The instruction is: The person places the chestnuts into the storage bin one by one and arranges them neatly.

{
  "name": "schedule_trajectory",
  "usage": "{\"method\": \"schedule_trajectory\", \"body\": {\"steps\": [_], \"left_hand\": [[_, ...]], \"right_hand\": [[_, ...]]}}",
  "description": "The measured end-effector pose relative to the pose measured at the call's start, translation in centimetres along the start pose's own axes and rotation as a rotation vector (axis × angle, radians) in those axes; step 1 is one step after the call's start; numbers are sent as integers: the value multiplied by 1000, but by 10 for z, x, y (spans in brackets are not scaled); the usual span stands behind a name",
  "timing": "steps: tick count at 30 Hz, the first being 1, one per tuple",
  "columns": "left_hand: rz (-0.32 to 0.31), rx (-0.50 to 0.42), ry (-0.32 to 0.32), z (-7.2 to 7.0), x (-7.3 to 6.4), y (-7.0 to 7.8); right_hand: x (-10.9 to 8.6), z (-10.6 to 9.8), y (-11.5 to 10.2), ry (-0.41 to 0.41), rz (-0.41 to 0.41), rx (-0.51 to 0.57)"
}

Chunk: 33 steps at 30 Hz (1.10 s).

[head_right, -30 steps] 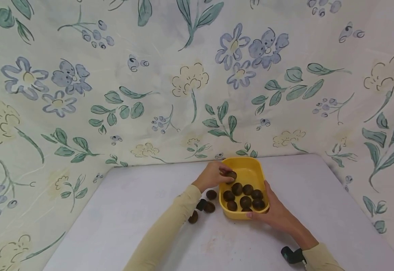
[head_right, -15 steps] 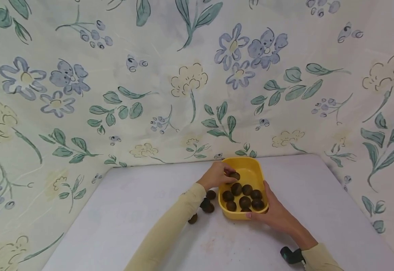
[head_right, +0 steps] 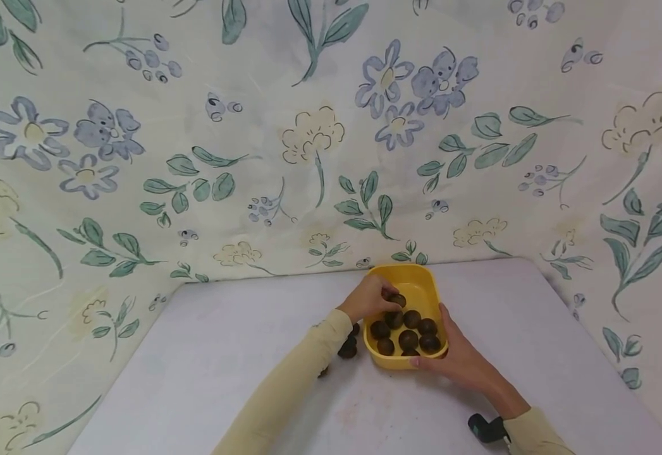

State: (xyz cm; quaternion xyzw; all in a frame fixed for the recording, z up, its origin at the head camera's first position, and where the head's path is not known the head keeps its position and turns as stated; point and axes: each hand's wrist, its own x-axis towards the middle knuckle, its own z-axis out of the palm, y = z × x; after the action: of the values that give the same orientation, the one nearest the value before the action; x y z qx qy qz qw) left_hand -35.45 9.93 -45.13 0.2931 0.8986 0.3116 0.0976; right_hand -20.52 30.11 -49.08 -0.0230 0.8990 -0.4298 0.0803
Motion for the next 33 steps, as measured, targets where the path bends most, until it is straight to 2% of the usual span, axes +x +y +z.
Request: {"method": "schedule_trajectory", "body": {"steps": [12,19,27,33], "left_hand": [[-29,55,32,3,2,5],[-22,82,40,3,3,8],[-63,70,7,6,5,12],[-65,93,-15,8,7,14]], "right_hand": [[-1,-1,-1,8,-21,5],[-1,0,-3,11,-10,-5],[1,1,0,3,-10,2],[2,1,0,-5,4,8]]}}
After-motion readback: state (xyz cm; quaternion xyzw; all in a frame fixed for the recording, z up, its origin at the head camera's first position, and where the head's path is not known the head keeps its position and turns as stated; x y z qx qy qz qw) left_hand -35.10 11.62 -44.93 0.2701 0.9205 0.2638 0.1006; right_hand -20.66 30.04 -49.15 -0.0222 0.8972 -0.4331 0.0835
